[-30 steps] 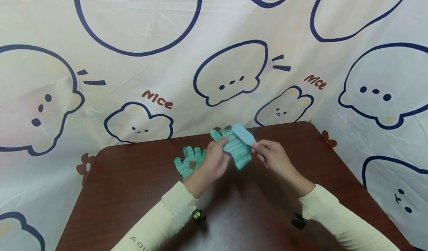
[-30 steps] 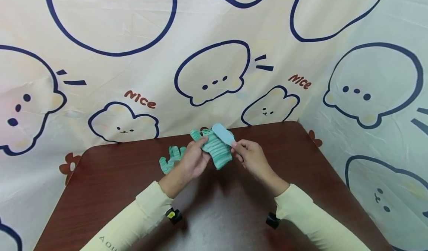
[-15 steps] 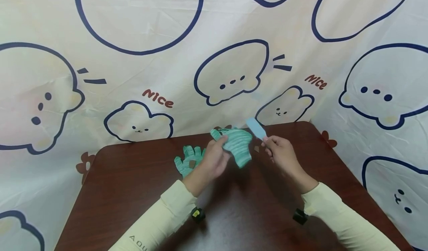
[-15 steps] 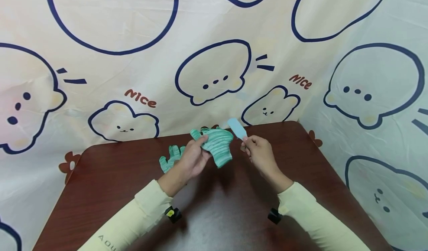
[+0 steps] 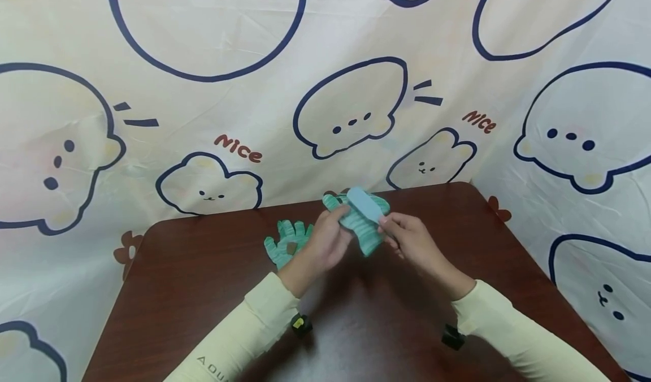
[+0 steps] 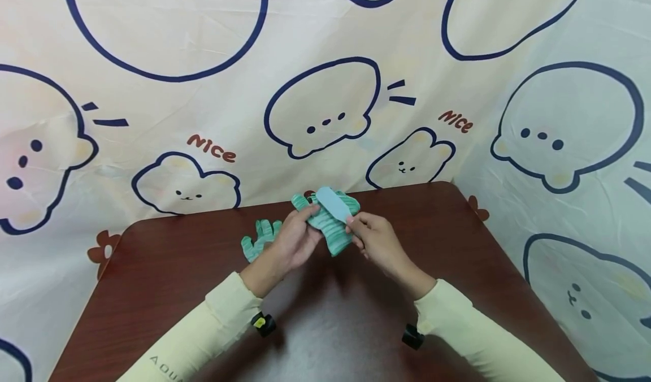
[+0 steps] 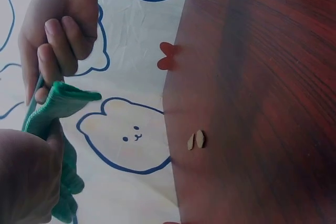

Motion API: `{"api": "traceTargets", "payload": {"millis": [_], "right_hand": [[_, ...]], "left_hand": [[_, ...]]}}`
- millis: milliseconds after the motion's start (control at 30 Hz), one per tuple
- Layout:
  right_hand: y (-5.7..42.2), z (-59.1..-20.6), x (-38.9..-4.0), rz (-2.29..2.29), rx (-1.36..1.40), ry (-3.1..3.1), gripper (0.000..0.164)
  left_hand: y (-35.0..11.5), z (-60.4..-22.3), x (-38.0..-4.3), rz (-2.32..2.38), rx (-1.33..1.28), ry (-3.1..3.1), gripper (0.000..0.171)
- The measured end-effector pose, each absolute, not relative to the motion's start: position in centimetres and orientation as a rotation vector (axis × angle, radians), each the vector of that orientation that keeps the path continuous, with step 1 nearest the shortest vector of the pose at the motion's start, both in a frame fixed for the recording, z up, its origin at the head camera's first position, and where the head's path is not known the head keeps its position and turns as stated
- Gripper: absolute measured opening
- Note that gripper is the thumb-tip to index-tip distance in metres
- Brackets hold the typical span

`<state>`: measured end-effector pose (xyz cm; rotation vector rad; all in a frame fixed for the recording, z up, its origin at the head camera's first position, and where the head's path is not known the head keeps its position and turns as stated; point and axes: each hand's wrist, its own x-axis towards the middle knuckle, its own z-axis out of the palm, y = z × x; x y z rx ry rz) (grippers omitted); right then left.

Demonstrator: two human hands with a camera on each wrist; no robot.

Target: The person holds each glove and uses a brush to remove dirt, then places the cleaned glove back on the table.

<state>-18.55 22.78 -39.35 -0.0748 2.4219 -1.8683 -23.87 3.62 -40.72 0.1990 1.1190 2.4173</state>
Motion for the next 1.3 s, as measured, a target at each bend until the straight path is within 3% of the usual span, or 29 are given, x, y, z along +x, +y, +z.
{"api": "traceTargets", "payload": {"millis": [300, 567, 833, 933, 1067, 1167, 1300], "right_hand": [[22.9, -39.0, -19.1, -1.87, 0.007, 2.491, 0.046], [24.3, -39.8, -19.9, -1.908, 0.073, 2.481, 0.047], [26.1, -40.1, -20.6, -2.117, 0.1, 2.291, 0.037], [25.5, -39.5, -19.9, -2.148, -0.023, 2.252, 0.039], [23.7, -38.7, -18.9, -2.094, -0.199, 2.206, 0.041], [22.6, -38.7, -18.6, -2.004, -0.286, 2.204, 0.04], [22.0, -38.8, -18.7, -1.932, -0.292, 2.29, 0.037]], "left_hand": [[3.2, -39.8, -23.9, 2.463, 0.158, 1.132, 0.044], [2.9, -39.9, -23.8, 2.437, 0.147, 1.137, 0.053], [2.8, -39.8, -23.9, 2.48, 0.183, 1.148, 0.053], [2.6, -39.9, -23.9, 2.479, 0.185, 1.157, 0.05], [2.7, -39.9, -24.1, 2.447, 0.195, 1.181, 0.024], [2.8, -39.7, -24.0, 2.403, 0.248, 1.207, 0.019], [2.6, -39.3, -23.5, 2.368, 0.315, 1.215, 0.044]]}}
